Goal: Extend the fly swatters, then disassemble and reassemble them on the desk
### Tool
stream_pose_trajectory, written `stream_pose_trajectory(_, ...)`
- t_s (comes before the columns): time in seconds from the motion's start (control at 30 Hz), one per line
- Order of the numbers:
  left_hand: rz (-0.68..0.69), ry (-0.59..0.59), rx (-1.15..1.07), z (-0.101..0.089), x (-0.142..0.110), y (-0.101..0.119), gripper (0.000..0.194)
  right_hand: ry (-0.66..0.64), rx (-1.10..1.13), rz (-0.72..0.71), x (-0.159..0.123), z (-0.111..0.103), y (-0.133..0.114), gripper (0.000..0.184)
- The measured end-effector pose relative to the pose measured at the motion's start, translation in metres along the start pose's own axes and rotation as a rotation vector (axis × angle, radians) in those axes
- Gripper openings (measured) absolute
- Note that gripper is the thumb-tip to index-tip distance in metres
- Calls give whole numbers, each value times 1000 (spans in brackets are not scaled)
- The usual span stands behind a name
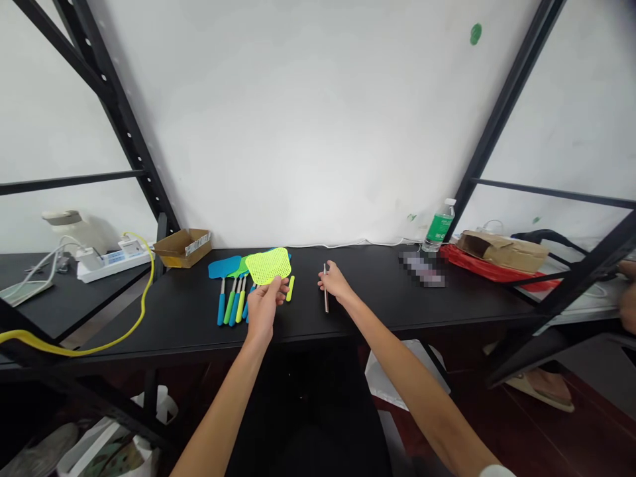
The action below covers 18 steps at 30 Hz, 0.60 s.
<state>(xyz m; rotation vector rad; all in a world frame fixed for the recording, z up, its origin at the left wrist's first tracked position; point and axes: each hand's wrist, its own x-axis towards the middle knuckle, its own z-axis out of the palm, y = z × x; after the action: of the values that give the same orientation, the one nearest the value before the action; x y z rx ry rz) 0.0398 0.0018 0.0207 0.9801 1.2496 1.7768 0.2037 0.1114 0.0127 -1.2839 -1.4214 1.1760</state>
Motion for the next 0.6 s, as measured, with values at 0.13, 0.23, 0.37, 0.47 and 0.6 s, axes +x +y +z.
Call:
stream_pose_trajectory(0.13,84,-41,59,3,-5,-7,41,99,-524,-234,8,3,9,73)
stream_pose_trajectory(0.23,104,-74,94,6,-4,-6,41,111,-672,-264,4,4,15,73)
stream_pose_trajectory(0.37,81,-105,128,14,-3,-3,42,125,-672,-287,0,0,17,70)
stream_pose_trajectory(0.47,89,-134,174,22,-5,-1,43,170,-483,-330,-6,-6,12,55)
stream_pose_trajectory(0.6,122,-238,314,39,-11,-1,44,-5,101,-312,-25,-9,-3,48)
